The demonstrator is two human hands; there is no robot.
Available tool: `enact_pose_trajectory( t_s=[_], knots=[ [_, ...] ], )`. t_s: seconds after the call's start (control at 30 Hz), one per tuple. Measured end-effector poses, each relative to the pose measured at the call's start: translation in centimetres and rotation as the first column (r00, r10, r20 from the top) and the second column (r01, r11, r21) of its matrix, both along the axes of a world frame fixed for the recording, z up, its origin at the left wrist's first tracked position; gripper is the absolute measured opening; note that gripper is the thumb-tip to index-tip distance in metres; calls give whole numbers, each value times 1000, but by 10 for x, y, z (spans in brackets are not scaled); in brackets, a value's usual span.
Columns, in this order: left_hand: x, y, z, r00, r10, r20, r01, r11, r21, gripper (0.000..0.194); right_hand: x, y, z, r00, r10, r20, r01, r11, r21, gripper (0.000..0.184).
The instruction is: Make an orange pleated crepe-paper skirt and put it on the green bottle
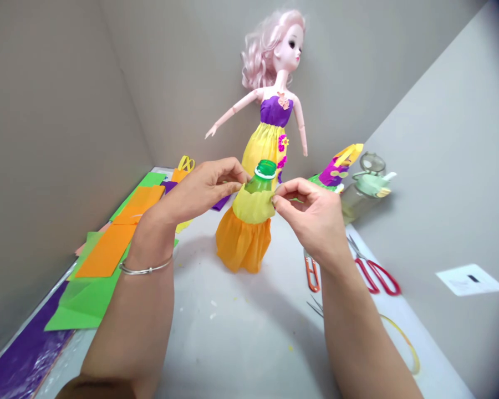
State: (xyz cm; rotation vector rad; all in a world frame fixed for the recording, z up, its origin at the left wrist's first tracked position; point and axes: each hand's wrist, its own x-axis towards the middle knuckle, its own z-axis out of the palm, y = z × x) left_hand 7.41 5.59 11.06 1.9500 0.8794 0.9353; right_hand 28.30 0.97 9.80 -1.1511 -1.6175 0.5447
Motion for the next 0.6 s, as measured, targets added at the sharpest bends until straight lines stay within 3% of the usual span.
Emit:
enact_pose_trajectory(
  t_s=[0.6],
  knots=[
    [-5, -2, 2, 998, 7, -59, -7, 1000, -16, 8, 4, -1, 2, 997, 75, -34, -77, 995, -58, 5]
  ],
)
